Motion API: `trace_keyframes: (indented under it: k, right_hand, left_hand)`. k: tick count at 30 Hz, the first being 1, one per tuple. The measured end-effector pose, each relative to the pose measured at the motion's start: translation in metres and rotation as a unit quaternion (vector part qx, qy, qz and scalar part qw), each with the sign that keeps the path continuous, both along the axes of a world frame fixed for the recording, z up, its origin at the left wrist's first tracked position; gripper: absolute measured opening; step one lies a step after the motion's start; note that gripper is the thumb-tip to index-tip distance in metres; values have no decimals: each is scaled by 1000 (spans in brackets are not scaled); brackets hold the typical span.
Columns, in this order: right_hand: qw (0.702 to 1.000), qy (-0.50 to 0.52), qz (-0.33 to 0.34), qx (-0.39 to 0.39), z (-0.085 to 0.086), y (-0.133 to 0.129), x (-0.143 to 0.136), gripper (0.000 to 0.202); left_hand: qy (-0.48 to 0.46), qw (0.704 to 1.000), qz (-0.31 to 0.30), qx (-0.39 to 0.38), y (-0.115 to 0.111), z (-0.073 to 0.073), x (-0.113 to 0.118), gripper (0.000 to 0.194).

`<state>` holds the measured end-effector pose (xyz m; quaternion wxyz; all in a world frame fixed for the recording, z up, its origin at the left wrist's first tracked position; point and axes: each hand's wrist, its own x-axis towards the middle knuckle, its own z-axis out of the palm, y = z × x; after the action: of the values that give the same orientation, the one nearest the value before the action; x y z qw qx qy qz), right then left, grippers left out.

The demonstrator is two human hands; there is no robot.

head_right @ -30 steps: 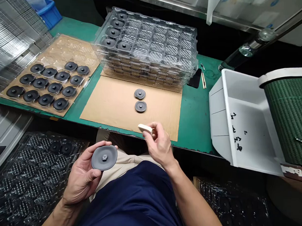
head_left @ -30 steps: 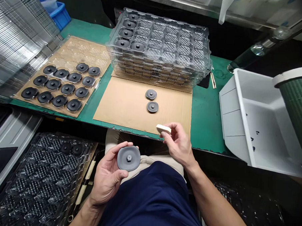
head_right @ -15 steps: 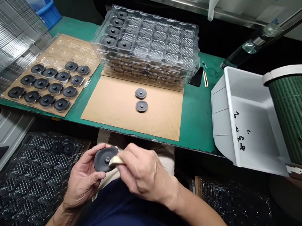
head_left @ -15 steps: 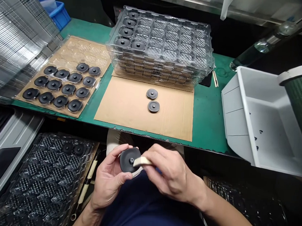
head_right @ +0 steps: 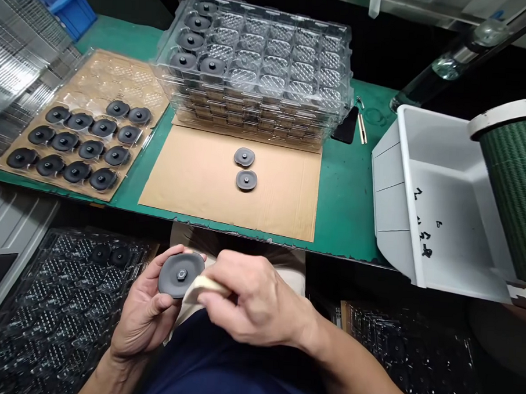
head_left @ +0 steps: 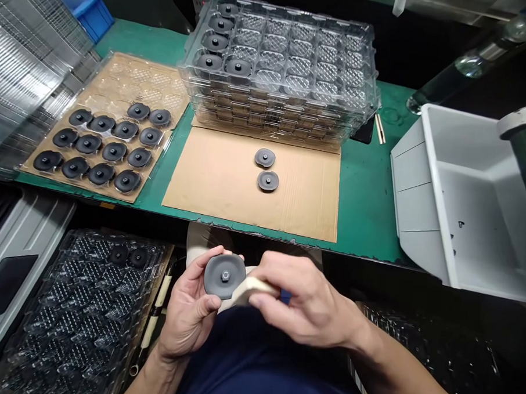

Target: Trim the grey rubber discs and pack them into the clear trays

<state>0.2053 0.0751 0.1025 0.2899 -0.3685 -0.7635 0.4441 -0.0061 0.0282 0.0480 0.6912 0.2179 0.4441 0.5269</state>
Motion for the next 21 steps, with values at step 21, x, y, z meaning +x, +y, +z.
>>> trace_keyframes:
  k: [21]
  right_hand:
    - [995, -96, -5, 41, 1, -4, 3, 12]
  left_hand:
    - [2, 1000, -5, -30, -2, 1, 2, 57]
